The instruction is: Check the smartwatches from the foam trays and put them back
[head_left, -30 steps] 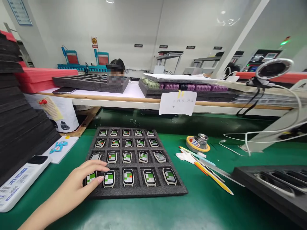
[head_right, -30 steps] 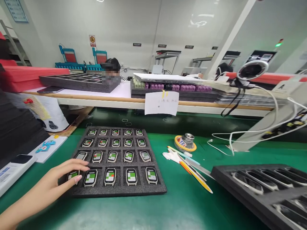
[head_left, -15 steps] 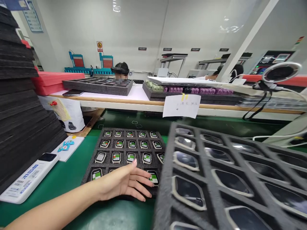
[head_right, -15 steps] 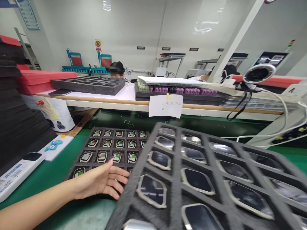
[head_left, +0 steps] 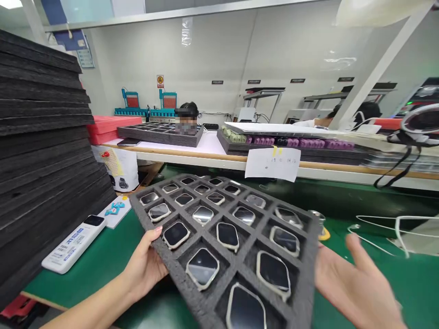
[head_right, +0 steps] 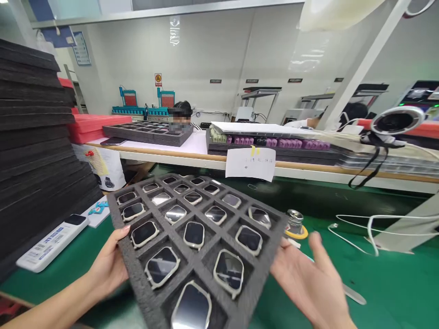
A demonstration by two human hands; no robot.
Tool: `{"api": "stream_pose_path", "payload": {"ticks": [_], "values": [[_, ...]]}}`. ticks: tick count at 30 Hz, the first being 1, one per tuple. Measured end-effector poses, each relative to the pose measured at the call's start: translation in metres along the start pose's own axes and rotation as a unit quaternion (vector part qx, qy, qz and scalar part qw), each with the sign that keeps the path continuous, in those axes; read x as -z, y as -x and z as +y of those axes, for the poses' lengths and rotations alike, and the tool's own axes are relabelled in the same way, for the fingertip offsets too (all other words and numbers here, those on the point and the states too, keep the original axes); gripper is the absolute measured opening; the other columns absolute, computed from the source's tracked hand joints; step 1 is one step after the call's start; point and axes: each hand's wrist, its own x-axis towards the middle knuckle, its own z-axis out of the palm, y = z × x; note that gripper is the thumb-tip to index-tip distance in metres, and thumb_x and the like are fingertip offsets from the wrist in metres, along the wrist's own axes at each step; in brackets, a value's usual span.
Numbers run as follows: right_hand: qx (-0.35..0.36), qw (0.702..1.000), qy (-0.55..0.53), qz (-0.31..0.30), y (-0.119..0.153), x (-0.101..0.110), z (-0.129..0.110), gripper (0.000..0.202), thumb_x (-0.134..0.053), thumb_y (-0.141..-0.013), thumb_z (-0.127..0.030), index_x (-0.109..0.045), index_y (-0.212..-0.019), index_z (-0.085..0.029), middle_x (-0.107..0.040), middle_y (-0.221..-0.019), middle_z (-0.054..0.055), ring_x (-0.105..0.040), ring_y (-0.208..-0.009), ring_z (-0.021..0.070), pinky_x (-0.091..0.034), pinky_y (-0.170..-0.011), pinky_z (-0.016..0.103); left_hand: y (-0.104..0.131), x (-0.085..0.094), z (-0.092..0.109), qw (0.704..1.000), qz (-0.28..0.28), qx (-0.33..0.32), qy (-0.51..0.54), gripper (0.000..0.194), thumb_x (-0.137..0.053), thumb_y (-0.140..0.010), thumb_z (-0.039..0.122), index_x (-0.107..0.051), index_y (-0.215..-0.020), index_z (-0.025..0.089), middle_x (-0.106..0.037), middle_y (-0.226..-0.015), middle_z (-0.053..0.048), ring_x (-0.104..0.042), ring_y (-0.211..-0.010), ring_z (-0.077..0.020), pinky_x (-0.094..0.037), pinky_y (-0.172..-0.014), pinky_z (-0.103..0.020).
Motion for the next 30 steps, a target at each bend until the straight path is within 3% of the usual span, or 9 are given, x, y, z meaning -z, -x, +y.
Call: {"api": "stream_pose_path", "payload": {"ticks": [3,6,13,15,18,21,24,26,30], "values": [[-0.031,0.999,0.034,-0.006,-0.039,-0.019,0.011,0.04,-0.064,-0.082,-0.051,-0.063,-0.115,-0.028,-0.074,-0.109,0.008,-0.069,-0.103,0.0302,-0.06,-0.082,0.041,0.002,0.0,-0.011,0.999,-0.038,0.002,0.013,0.023,-0.062,-0.086,0.016,-0.063,-0.108,0.011,-0.076,-0.096,-0.01,-0.072,-0.094,-0.0245,-0.054,-0.094,-0.04],[-0.012,0.996,0.083,-0.004,-0.077,-0.03,0.017,0.039,-0.062,-0.084,-0.041,-0.061,-0.12,-0.027,-0.076,-0.105,0.006,-0.072,-0.098,0.027,-0.06,-0.081,0.037,0.001,-0.005,-0.024,0.998,-0.055,0.033,0.027,0.026,-0.061,-0.087,0.012,-0.06,-0.113,0.01,-0.073,-0.108,-0.012,-0.069,-0.105,-0.0233,-0.051,-0.1,-0.037],[-0.009,0.98,0.191,-0.052,-0.141,-0.017,0.039,0.03,-0.059,-0.08,-0.035,-0.069,-0.105,-0.023,-0.079,-0.09,0.007,-0.075,-0.085,0.0269,-0.061,-0.078,0.041,-0.001,-0.007,-0.046,0.985,-0.034,0.145,-0.087,0.043,-0.065,-0.086,0.042,-0.062,-0.11,0.007,-0.065,-0.124,-0.02,-0.071,-0.101,-0.0276,-0.053,-0.095,-0.035],[0.001,0.969,0.242,-0.054,-0.148,-0.009,0.044,0.029,-0.06,-0.078,-0.039,-0.071,-0.101,-0.024,-0.079,-0.089,0.007,-0.074,-0.086,0.0271,-0.059,-0.081,0.041,0.005,-0.01,-0.045,0.963,-0.081,0.181,-0.181,0.044,-0.067,-0.084,0.046,-0.065,-0.108,0.009,-0.071,-0.113,-0.018,-0.074,-0.088,-0.0234,-0.055,-0.085,-0.032],[0.037,0.944,0.327,-0.032,-0.146,-0.004,0.04,0.034,-0.062,-0.078,-0.044,-0.07,-0.104,-0.023,-0.076,-0.101,0.008,-0.069,-0.097,0.029,-0.054,-0.09,0.044,0.014,-0.024,-0.036,0.885,-0.182,0.194,-0.381,0.033,-0.065,-0.085,0.039,-0.071,-0.103,0.013,-0.076,-0.101,-0.014,-0.072,-0.082,-0.0176,-0.052,-0.073,-0.025],[0.095,0.907,0.409,-0.005,-0.125,-0.01,0.021,0.038,-0.063,-0.079,-0.046,-0.069,-0.108,-0.023,-0.069,-0.115,0.01,-0.058,-0.113,0.0327,-0.041,-0.102,0.049,0.013,-0.044,-0.026,0.793,-0.245,0.051,-0.556,0.028,-0.055,-0.09,0.031,-0.071,-0.109,0.016,-0.076,-0.1,-0.012,-0.069,-0.083,-0.0195,-0.052,-0.074,-0.03],[0.13,0.87,0.474,-0.023,-0.093,-0.02,0.002,0.03,-0.059,-0.083,-0.048,-0.072,-0.073,-0.022,-0.069,-0.089,0.01,-0.059,-0.099,0.0336,-0.038,-0.098,0.051,-0.01,-0.058,-0.023,0.667,-0.253,-0.215,-0.667,0.032,-0.05,-0.093,0.029,-0.068,-0.117,0.019,-0.071,-0.114,-0.012,-0.062,-0.105,-0.0258,-0.045,-0.096,-0.041],[0.135,0.823,0.548,-0.063,-0.072,-0.027,-0.004,0.04,-0.054,-0.087,-0.049,-0.066,-0.059,-0.023,-0.066,-0.073,0.009,-0.059,-0.084,0.031,-0.043,-0.088,0.048,-0.033,-0.062,-0.029,0.604,-0.232,-0.311,-0.696,0.032,-0.054,-0.091,0.034,-0.069,-0.116,0.018,-0.062,-0.129,-0.016,-0.051,-0.123,-0.0328,-0.035,-0.107,-0.05],[0.122,0.769,0.601,-0.181,-0.044,-0.032,-0.001,0.028,-0.05,-0.092,-0.039,-0.07,-0.08,-0.023,-0.064,-0.088,0.009,-0.061,-0.082,0.0254,-0.047,-0.078,0.04,-0.07,-0.065,-0.048,0.618,-0.21,-0.339,-0.677,0.031,-0.063,-0.085,0.042,-0.071,-0.102,0.018,-0.054,-0.137,-0.018,-0.036,-0.137,-0.0407,-0.023,-0.112,-0.058]]}}
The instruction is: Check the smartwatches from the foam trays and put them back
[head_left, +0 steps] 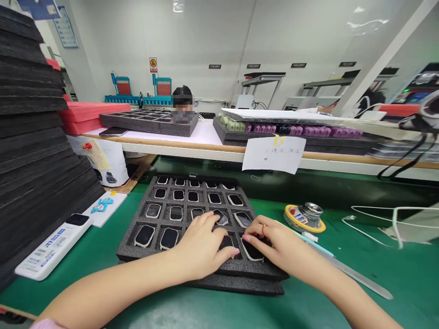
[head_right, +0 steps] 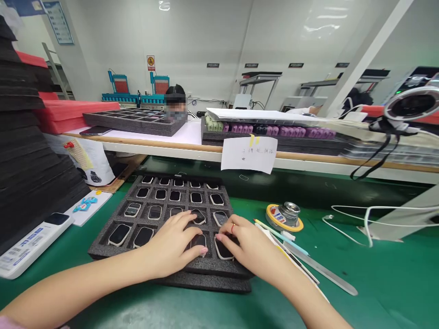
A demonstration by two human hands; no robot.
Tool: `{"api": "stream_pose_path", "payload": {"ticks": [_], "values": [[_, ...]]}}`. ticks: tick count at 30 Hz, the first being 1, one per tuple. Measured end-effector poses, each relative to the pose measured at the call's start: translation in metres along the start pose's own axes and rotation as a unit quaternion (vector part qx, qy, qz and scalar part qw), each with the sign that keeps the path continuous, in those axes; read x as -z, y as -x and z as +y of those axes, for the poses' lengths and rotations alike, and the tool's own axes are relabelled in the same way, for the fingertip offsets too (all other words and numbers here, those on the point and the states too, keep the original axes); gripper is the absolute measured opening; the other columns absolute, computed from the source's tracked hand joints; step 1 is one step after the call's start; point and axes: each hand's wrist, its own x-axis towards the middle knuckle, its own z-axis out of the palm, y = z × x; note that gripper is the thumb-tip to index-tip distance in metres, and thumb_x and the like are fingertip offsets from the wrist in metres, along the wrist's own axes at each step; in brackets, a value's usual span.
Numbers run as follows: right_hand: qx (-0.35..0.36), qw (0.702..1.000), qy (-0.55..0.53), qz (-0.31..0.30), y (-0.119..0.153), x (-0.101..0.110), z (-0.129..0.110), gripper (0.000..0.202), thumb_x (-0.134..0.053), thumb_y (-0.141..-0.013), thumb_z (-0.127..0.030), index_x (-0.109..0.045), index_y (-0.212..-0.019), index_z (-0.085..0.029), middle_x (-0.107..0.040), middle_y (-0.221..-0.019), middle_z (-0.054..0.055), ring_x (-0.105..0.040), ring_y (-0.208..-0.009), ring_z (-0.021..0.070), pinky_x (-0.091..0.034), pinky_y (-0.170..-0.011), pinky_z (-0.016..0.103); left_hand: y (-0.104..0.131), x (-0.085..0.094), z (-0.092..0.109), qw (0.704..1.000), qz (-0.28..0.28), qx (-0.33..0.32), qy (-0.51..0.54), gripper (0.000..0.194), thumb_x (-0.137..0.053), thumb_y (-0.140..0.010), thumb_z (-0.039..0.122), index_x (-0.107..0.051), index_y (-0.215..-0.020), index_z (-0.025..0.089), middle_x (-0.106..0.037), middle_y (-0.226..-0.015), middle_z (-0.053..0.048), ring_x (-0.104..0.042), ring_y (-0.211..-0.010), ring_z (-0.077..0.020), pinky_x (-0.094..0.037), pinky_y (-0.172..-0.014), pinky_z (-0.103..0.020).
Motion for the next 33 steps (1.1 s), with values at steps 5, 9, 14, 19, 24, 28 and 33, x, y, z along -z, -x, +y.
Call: {"api": "stream_pose_path", "payload": {"ticks": [5,9,14,19,24,28,33], "values": [[-0.013,0.998,-0.041,-0.05,0.013,0.005,0.001,0.019,-0.055,-0.09,-0.039,-0.064,-0.097,-0.023,-0.064,-0.094,0.006,-0.06,-0.084,0.0232,-0.048,-0.077,0.037,-0.008,-0.007,0.002,1.0,-0.003,-0.009,0.019,0.016,-0.066,-0.082,0.026,-0.068,-0.095,0.017,-0.062,-0.121,-0.017,-0.045,-0.127,-0.0375,-0.027,-0.109,-0.053],[-0.042,0.988,-0.114,-0.097,0.011,0.018,0.001,0.02,-0.068,-0.082,-0.042,-0.069,-0.088,-0.023,-0.07,-0.083,0.003,-0.061,-0.077,0.0223,-0.047,-0.072,0.033,0.0,0.004,0.007,0.999,-0.047,-0.001,0.026,0.02,-0.069,-0.083,0.032,-0.069,-0.099,0.021,-0.07,-0.097,-0.01,-0.06,-0.098,-0.0298,-0.041,-0.092,-0.043],[-0.021,0.932,-0.361,0.021,-0.007,0.011,-0.022,0.029,-0.059,-0.089,-0.05,-0.062,-0.092,-0.021,-0.067,-0.081,0.003,-0.065,-0.074,0.019,-0.05,-0.07,0.031,0.004,0.027,0.012,0.975,-0.012,0.079,0.207,0.019,-0.065,-0.085,0.039,-0.067,-0.09,0.021,-0.073,-0.097,-0.007,-0.065,-0.09,-0.0243,-0.047,-0.081,-0.035],[-0.044,0.842,-0.537,0.036,-0.035,-0.02,-0.054,0.036,-0.07,-0.081,-0.052,-0.064,-0.092,-0.018,-0.064,-0.073,0.001,-0.049,-0.054,0.0098,-0.037,-0.046,0.021,-0.002,0.051,0.004,0.912,0.068,0.202,0.35,0.03,-0.063,-0.084,0.045,-0.046,-0.081,0.02,-0.073,-0.08,-0.005,-0.05,-0.045,-0.0086,-0.032,-0.041,-0.018],[-0.039,0.714,-0.694,-0.083,-0.045,-0.031,-0.063,0.046,-0.069,-0.085,-0.038,-0.06,-0.128,-0.025,-0.07,-0.104,0.008,-0.051,-0.063,0.0096,-0.043,-0.06,0.025,0.002,0.056,-0.015,0.893,0.043,0.22,0.391,0.052,-0.036,-0.09,0.065,-0.053,-0.076,0.018,-0.062,-0.051,-0.002,-0.033,-0.038,-0.0071,-0.016,-0.038,-0.017],[-0.008,0.708,-0.691,-0.144,-0.039,-0.032,-0.059,0.047,-0.072,-0.084,-0.033,-0.06,-0.129,-0.032,-0.067,-0.108,0.005,-0.055,-0.071,0.011,-0.048,-0.072,0.03,0.008,0.053,-0.019,0.878,0.031,0.225,0.422,0.063,-0.022,-0.091,0.069,-0.052,-0.069,0.017,-0.059,-0.047,-0.003,-0.026,-0.035,-0.006,-0.015,-0.038,-0.019],[0.004,0.722,-0.675,-0.153,-0.036,-0.037,-0.056,0.04,-0.072,-0.084,-0.036,-0.064,-0.123,-0.035,-0.065,-0.106,0.003,-0.057,-0.074,0.0114,-0.049,-0.074,0.031,0.008,0.05,-0.017,0.869,0.036,0.234,0.435,0.064,-0.022,-0.092,0.067,-0.051,-0.065,0.017,-0.053,-0.043,-0.001,-0.027,-0.035,-0.0061,-0.015,-0.038,-0.019]]}}
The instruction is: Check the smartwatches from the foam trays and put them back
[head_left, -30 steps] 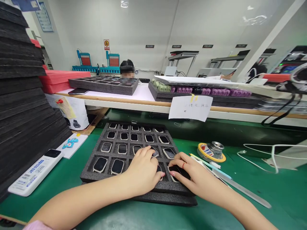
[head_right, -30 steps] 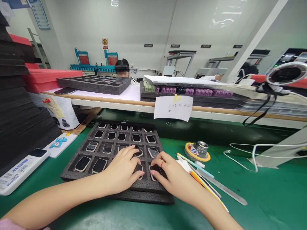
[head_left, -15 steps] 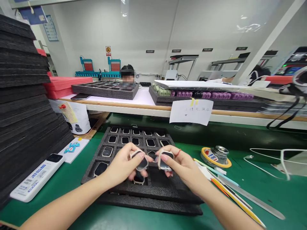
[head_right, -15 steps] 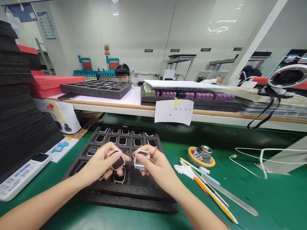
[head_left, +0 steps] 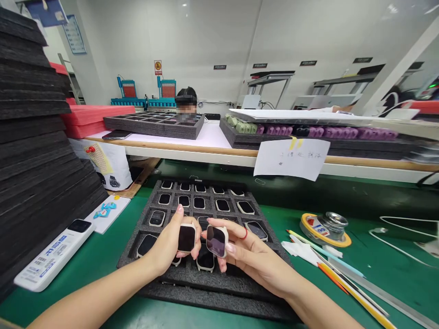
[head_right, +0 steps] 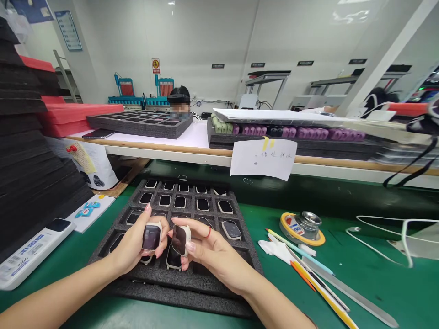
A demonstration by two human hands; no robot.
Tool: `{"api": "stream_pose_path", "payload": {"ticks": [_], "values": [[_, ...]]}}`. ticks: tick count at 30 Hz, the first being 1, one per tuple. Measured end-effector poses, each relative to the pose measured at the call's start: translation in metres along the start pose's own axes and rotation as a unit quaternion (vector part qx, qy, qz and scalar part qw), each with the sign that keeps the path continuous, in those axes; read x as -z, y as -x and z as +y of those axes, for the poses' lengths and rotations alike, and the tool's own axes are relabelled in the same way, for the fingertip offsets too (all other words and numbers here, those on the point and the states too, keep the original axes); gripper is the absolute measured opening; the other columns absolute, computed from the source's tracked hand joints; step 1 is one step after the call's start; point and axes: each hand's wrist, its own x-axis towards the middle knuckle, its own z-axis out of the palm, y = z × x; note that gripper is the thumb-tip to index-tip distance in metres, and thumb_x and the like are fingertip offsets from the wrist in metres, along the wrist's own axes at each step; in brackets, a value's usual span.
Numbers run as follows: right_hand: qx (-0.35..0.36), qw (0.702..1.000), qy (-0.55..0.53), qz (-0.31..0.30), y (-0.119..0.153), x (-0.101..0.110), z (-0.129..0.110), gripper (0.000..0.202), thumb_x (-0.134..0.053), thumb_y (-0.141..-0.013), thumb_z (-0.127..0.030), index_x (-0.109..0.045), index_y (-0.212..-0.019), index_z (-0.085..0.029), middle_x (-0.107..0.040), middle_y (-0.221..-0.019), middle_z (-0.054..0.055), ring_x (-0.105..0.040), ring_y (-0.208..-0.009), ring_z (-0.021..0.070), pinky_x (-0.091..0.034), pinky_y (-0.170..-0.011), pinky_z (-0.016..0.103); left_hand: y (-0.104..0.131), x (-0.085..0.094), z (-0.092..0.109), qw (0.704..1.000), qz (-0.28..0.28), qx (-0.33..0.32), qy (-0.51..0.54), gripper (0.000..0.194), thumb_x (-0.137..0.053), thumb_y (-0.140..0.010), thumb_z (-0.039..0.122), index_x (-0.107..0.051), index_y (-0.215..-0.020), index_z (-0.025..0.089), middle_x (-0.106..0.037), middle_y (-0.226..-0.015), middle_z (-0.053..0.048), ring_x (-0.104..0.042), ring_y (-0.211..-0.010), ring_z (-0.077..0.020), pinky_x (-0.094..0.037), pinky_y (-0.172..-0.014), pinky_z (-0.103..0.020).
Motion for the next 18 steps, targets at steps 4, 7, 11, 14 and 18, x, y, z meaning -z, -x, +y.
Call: {"api": "stream_pose_path", "payload": {"ticks": [4,7,11,14,18], "values": [[-0.014,1.0,-0.017,0.005,0.0006,-0.0003,-0.001,0.043,-0.074,-0.082,-0.036,-0.063,-0.124,-0.035,-0.065,-0.105,0.004,-0.057,-0.073,0.0122,-0.049,-0.074,0.033,-0.0005,0.0009,-0.001,1.0,-0.021,0.005,0.005,0.062,-0.021,-0.093,0.065,-0.053,-0.07,0.018,-0.057,-0.045,-0.001,-0.025,-0.033,-0.0059,-0.015,-0.037,-0.019],[-0.014,0.999,-0.035,0.018,0.0012,-0.0001,-0.0038,0.044,-0.075,-0.08,-0.035,-0.065,-0.123,-0.034,-0.066,-0.101,0.003,-0.057,-0.07,0.0123,-0.049,-0.072,0.033,-0.0001,0.0018,-0.0028,1.0,-0.028,0.003,0.002,0.061,-0.021,-0.093,0.066,-0.053,-0.072,0.018,-0.059,-0.047,-0.002,-0.026,-0.034,-0.0062,-0.016,-0.037,-0.02],[-0.017,0.999,-0.037,0.01,0.0009,0.001,-0.0037,0.043,-0.074,-0.081,-0.035,-0.064,-0.123,-0.035,-0.068,-0.105,0.004,-0.058,-0.07,0.0118,-0.049,-0.072,0.032,0.0001,0.0024,-0.0058,0.999,-0.029,0.015,0.002,0.062,-0.019,-0.093,0.065,-0.052,-0.071,0.018,-0.06,-0.048,-0.002,-0.026,-0.034,-0.0061,-0.017,-0.037,-0.019],[-0.015,1.0,-0.025,0.002,0.0005,0.0021,-0.0013,0.041,-0.073,-0.083,-0.036,-0.065,-0.123,-0.035,-0.067,-0.112,0.005,-0.058,-0.07,0.0108,-0.05,-0.072,0.032,0.0001,0.0027,-0.0078,1.0,-0.028,0.005,-0.006,0.062,-0.018,-0.094,0.064,-0.051,-0.069,0.018,-0.058,-0.047,-0.001,-0.026,-0.034,-0.0064,-0.019,-0.037,-0.02],[-0.003,1.0,-0.015,0.001,0.0012,0.002,0.0001,0.038,-0.073,-0.083,-0.036,-0.066,-0.12,-0.035,-0.067,-0.111,0.004,-0.059,-0.07,0.01,-0.051,-0.072,0.03,0.0008,0.0028,-0.0086,1.0,-0.02,-0.002,-0.012,0.064,-0.015,-0.095,0.063,-0.051,-0.067,0.018,-0.055,-0.045,0.0,-0.026,-0.035,-0.0065,-0.019,-0.038,-0.019]]}}
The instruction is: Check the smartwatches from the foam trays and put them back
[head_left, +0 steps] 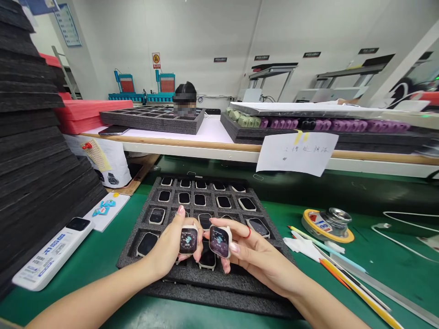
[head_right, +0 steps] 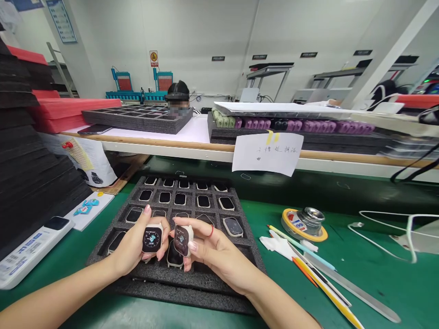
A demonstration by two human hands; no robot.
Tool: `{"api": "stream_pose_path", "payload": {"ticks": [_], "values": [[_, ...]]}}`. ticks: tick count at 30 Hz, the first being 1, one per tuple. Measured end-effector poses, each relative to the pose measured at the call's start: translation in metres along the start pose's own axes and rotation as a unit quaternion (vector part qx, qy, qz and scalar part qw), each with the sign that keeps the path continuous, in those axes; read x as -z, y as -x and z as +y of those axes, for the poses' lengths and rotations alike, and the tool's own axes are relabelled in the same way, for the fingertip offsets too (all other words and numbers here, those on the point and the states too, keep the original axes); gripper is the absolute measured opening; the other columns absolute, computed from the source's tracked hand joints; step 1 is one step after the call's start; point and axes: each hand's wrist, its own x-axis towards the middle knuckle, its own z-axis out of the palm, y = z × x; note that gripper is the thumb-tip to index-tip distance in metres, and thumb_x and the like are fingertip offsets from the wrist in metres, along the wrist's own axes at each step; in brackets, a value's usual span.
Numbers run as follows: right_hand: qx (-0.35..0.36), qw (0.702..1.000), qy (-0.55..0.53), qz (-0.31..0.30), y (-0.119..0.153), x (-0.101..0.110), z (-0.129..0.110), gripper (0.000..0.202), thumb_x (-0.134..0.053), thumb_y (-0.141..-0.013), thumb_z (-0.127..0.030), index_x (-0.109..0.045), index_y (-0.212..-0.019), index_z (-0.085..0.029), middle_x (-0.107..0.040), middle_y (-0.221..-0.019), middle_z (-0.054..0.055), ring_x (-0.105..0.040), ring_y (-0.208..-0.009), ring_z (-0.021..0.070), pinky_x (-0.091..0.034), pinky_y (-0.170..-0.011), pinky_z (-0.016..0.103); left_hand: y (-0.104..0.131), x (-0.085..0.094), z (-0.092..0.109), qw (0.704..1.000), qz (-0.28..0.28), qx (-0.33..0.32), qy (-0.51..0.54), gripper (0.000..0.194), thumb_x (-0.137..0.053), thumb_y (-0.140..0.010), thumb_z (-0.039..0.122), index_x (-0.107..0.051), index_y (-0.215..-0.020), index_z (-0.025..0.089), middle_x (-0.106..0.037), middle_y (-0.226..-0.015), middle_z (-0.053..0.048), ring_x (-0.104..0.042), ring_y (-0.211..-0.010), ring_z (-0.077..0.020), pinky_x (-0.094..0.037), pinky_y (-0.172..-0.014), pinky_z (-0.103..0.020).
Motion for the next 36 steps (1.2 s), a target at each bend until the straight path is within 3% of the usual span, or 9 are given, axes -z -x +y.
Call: {"api": "stream_pose_path", "payload": {"ticks": [10,36], "values": [[0.036,0.999,0.002,0.012,-0.0011,0.0027,0.0047,0.037,-0.072,-0.085,-0.035,-0.066,-0.121,-0.036,-0.069,-0.112,0.004,-0.06,-0.07,0.0091,-0.052,-0.07,0.027,-0.0002,0.0013,0.0003,1.0,0.002,0.004,-0.001,0.064,-0.017,-0.094,0.063,-0.051,-0.066,0.017,-0.055,-0.044,-0.001,-0.025,-0.034,-0.0062,-0.018,-0.036,-0.019],[0.021,0.997,0.043,-0.061,0.0012,0.0067,0.0087,0.04,-0.068,-0.088,-0.035,-0.061,-0.128,-0.036,-0.064,-0.108,0.001,-0.064,-0.073,0.0086,-0.052,-0.075,0.028,0.0008,0.001,0.0007,1.0,-0.001,-0.018,0.013,0.061,-0.023,-0.094,0.062,-0.054,-0.066,0.017,-0.055,-0.043,0.0,-0.027,-0.033,-0.006,-0.018,-0.036,-0.018]]}}
